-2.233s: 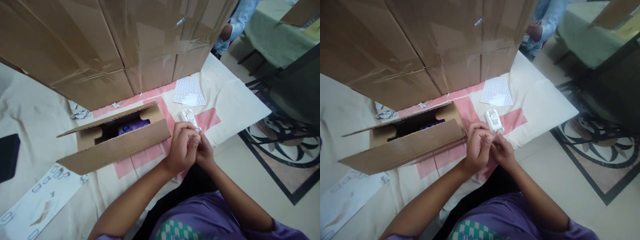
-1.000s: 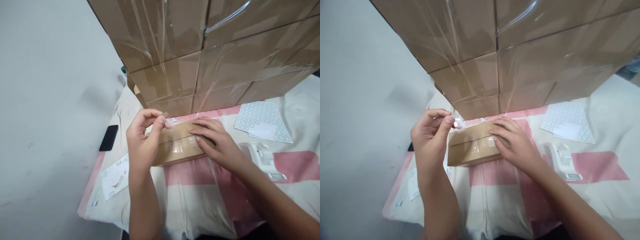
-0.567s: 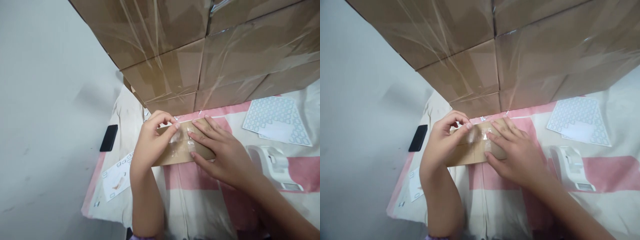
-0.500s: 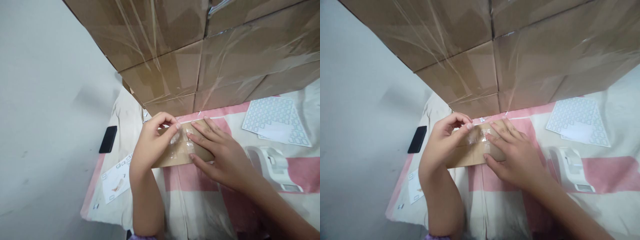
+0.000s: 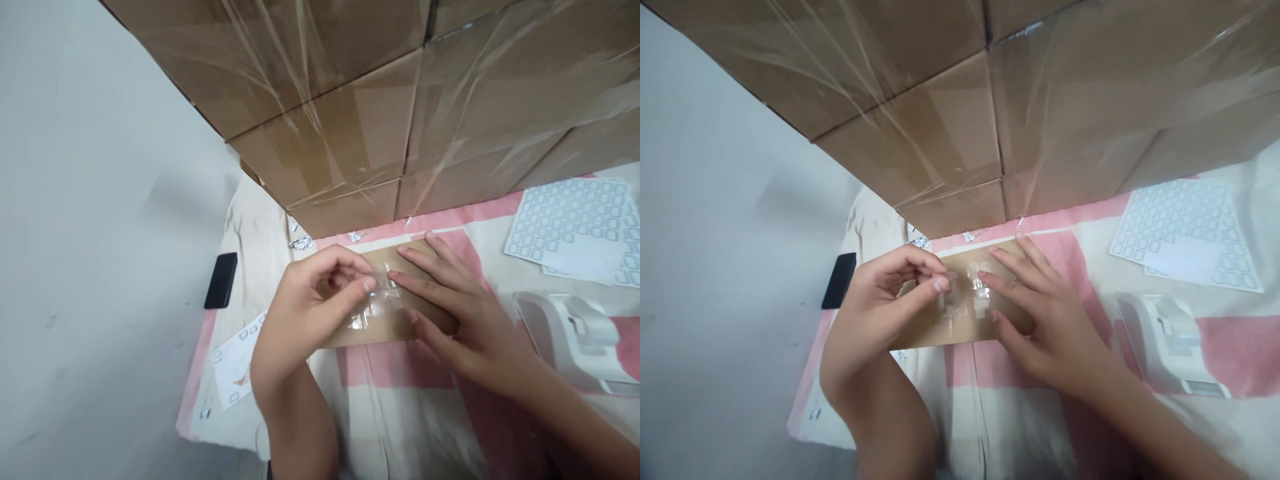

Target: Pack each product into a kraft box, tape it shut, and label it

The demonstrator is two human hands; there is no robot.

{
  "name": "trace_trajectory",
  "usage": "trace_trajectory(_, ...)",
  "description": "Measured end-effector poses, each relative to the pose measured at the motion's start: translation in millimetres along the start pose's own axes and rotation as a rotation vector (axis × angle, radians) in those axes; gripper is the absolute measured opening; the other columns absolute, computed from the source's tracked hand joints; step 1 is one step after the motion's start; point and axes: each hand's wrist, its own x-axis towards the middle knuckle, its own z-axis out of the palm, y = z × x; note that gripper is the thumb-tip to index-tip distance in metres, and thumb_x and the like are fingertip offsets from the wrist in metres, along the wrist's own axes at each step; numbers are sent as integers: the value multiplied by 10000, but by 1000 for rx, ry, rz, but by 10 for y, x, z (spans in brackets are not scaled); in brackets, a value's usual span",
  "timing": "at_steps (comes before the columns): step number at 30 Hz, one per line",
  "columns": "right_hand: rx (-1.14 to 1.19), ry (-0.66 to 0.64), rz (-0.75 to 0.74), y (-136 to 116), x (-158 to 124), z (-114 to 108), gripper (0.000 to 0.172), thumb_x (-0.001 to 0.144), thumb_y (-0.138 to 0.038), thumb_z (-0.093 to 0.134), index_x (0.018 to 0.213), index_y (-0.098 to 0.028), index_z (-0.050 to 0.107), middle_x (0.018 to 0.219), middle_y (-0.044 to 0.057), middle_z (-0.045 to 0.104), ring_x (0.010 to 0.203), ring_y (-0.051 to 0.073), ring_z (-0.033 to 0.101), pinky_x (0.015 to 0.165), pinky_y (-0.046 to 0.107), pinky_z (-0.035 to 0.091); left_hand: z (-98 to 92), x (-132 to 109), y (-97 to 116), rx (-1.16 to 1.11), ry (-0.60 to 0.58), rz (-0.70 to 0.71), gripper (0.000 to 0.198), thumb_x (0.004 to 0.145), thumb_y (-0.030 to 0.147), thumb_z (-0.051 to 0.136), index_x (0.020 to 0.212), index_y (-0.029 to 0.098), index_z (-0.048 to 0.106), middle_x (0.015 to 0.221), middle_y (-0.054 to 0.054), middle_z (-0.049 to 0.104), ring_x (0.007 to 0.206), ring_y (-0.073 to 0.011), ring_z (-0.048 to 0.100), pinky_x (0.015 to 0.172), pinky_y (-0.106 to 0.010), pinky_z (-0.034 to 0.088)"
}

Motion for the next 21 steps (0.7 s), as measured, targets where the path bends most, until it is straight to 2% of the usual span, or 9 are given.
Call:
trace_trajectory(3,12,3,11,6,0,0,500,952,-272,638,1449,-323,601,1608,67,524,1595,404,296,1240,744,311,17,19,-16,-8,39,-51,80,906,245,764,890,211,694,812,21,725,707,-88,649,641,-197,511)
trace_trajectory(4,16,5,15,5,1,2,499,952,-277,640,1447,-322,604,1606,67,526,1595,406,296,1237,743,317,22,24,-20,-6,43,-67,94,901,247,770,934,217,687,806,24,730,701,-89,652,632,-194,508)
trace_trajectory(9,36,11,39,1,1,10,502,960,-267,629,1454,-354,600,1600,48,534,1597,395,295,1247,734,311,62,32,-21,-4,13,-115,404,900,253,770,1249,282,570,775,57,740,632,-95,635,599,-204,490)
trace_trajectory(14,51,6,14,8,6,-8,513,962,-235,606,1465,-337,592,1619,55,510,1594,377,313,1272,727,255,115,50,-26,24,-69,-126,326,948,242,698,1257,285,603,829,32,768,729,-122,695,638,-222,495)
trace_trajectory(17,59,-18,16,7,16,-24,506,964,-238,592,1461,-332,603,1608,55,524,1578,370,349,1288,717,212,119,48,-22,-5,-112,-120,316,958,253,688,1260,293,601,831,41,767,698,-110,677,644,-224,500)
trace_trajectory(21,53,-5,26,-3,17,-32,491,959,-256,595,1444,-327,627,1605,58,529,1600,389,288,1269,724,246,106,50,-34,13,-138,-106,328,950,256,706,1258,298,601,823,47,770,708,-110,679,645,-218,497)
